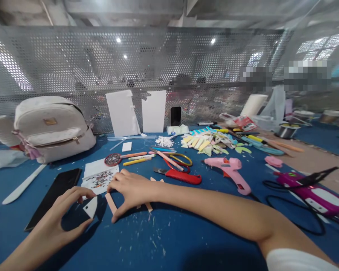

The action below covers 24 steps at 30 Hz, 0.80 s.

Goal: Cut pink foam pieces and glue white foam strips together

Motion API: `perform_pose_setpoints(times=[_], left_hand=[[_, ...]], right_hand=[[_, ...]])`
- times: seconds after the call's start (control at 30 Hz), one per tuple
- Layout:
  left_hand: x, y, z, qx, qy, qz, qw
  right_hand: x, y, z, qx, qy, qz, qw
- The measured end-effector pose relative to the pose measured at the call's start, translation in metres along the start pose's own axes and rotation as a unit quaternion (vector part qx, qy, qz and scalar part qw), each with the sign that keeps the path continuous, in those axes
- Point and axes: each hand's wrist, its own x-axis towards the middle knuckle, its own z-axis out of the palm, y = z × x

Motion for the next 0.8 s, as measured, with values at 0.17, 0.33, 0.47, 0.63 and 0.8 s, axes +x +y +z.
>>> perform_pose_setpoints(times=[0.17, 0.33, 0.47, 0.63, 0.8], left_hand=[[0.003, 0.007, 0.004, 0.01, -0.045, 0.002, 0.999], [0.017, 0.02, 0.017, 0.0, -0.114, 0.038, 0.993], [0.03, 0.025, 0.026, 0.001, -0.113, 0.051, 0.992], [0.032, 0.021, 0.032, -0.001, -0.11, 0.048, 0.993], [0.027, 0.015, 0.033, -0.011, -0.108, 0.042, 0.993]], right_hand=[[-0.013, -0.008, -0.015, -0.092, -0.004, 0.005, 0.996], [-0.025, -0.024, -0.037, -0.216, -0.051, 0.038, 0.974], [-0.022, -0.032, -0.04, -0.263, -0.102, 0.055, 0.958], [-0.009, -0.034, -0.031, -0.273, -0.116, 0.053, 0.954], [-0.006, -0.036, -0.027, -0.278, -0.124, 0.052, 0.951]])
